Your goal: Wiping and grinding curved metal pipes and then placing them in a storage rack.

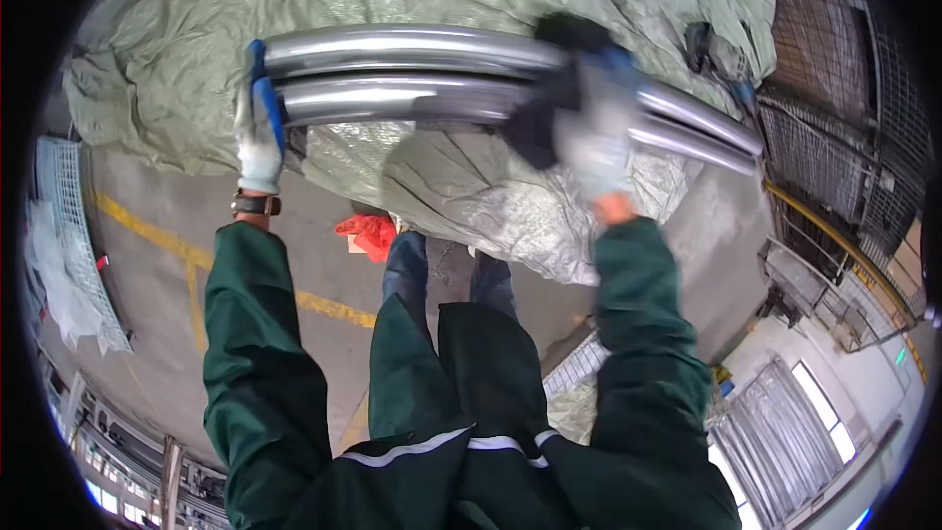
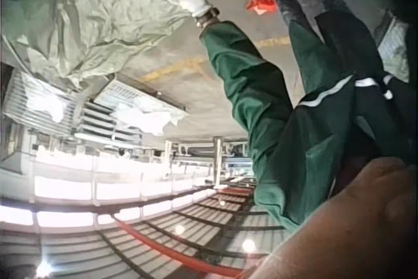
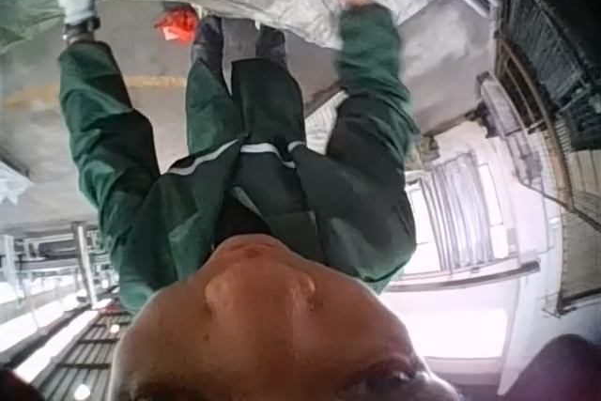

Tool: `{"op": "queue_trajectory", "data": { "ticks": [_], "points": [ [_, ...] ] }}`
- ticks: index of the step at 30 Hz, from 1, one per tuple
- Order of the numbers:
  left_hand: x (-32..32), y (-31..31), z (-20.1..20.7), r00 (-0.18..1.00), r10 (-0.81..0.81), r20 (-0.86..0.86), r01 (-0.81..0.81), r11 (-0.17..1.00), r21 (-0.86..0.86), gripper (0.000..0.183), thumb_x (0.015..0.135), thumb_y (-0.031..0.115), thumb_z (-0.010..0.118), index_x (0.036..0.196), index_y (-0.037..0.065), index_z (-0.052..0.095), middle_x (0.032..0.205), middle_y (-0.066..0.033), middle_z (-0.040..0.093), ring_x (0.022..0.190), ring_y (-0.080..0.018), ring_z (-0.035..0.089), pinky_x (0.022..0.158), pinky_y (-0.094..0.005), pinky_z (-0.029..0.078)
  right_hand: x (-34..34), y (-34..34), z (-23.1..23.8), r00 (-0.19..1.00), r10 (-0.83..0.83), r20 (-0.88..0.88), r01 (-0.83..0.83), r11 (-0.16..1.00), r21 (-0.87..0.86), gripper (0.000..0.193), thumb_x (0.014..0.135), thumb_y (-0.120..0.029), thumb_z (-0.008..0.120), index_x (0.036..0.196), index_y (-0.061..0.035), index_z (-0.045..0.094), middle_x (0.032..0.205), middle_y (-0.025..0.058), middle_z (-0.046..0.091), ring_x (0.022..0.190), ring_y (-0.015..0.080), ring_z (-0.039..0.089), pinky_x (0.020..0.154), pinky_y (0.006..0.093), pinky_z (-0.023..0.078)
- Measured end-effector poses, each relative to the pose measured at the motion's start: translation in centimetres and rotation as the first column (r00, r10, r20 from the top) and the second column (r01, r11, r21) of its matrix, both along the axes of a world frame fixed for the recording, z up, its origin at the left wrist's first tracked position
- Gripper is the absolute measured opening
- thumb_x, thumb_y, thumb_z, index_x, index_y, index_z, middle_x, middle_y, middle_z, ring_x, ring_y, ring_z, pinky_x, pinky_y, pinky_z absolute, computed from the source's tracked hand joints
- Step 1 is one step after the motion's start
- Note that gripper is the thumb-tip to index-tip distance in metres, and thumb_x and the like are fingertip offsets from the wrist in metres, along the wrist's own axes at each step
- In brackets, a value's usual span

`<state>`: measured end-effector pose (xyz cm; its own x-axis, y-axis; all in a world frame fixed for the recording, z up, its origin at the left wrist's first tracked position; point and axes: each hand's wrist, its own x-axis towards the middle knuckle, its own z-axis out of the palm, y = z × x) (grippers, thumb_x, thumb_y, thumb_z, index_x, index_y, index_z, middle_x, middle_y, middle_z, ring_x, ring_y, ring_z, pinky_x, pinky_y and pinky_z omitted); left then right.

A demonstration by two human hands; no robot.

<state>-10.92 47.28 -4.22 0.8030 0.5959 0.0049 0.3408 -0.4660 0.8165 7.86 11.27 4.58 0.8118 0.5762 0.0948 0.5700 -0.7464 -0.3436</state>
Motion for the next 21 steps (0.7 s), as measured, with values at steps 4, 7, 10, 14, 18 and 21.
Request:
{"op": "queue_trajectory", "data": {
  "ticks": [4,7,10,14,18,21],
  "points": [
    [-1.7,1.0,-2.5,0.997,0.056,0.053,-0.050,0.993,-0.108,0.049,0.106,0.027,0.044,0.146,-0.001,0.043,0.147,-0.0144,0.050,0.130,-0.0236,0.051,0.110,-0.0325,0.039,7.9,-23.8,-4.1,0.921,-0.296,0.254,0.336,0.933,-0.130,0.072,0.078,-0.013,0.061,0.148,-0.0095,0.042,0.150,0.0226,0.039,0.136,0.0420,0.039,0.113,0.0515,0.033],
    [-3.8,2.0,-4.6,0.994,0.105,0.000,-0.104,0.977,-0.184,0.050,0.106,0.027,0.043,0.148,0.000,0.041,0.149,-0.0139,0.048,0.133,-0.0236,0.048,0.112,-0.0326,0.037,6.2,-17.1,-5.2,0.927,-0.248,0.281,0.301,0.939,-0.165,0.072,0.078,-0.014,0.061,0.147,-0.0110,0.043,0.150,0.0216,0.039,0.136,0.0409,0.040,0.112,0.0504,0.035],
    [-3.5,2.1,-2.9,0.987,0.158,0.035,-0.139,0.940,-0.310,0.050,0.106,0.028,0.041,0.148,0.001,0.041,0.150,-0.0135,0.046,0.135,-0.0237,0.046,0.114,-0.0329,0.034,-1.9,2.9,-1.6,0.970,0.010,0.241,-0.018,0.999,0.032,0.062,0.073,-0.018,0.065,0.133,-0.0066,0.054,0.128,0.0206,0.055,0.116,0.0367,0.052,0.093,0.0519,0.046],
    [1.2,0.8,1.4,0.928,0.311,0.205,-0.106,0.748,-0.655,0.052,0.107,0.030,0.034,0.150,0.003,0.039,0.152,-0.0127,0.044,0.138,-0.0240,0.042,0.117,-0.0342,0.029,-9.8,24.4,-1.1,0.970,0.241,0.040,-0.241,0.970,0.009,0.057,0.080,-0.034,0.061,0.129,-0.0058,0.057,0.142,0.0286,0.046,0.136,0.0445,0.039,0.109,0.0624,0.030],
    [2.6,0.2,3.7,0.847,0.470,0.248,0.045,0.401,-0.915,0.054,0.107,0.033,0.027,0.152,0.005,0.037,0.155,-0.0118,0.041,0.142,-0.0243,0.038,0.120,-0.0355,0.025,-9.9,27.4,-3.0,0.955,0.293,0.045,-0.297,0.945,0.140,0.057,0.085,-0.034,0.058,0.137,-0.0129,0.054,0.151,0.0254,0.040,0.141,0.0429,0.035,0.118,0.0613,0.013],
    [-0.4,0.8,3.5,0.875,0.416,0.250,-0.039,0.573,-0.819,0.052,0.107,0.030,0.030,0.152,0.005,0.038,0.155,-0.0119,0.041,0.142,-0.0242,0.038,0.119,-0.0354,0.025,-7.6,17.9,0.3,0.966,0.259,-0.003,-0.259,0.966,0.015,0.073,0.072,-0.029,0.071,0.140,-0.0138,0.050,0.140,0.0165,0.050,0.118,0.0367,0.053,0.102,0.0561,0.039]
  ]
}}
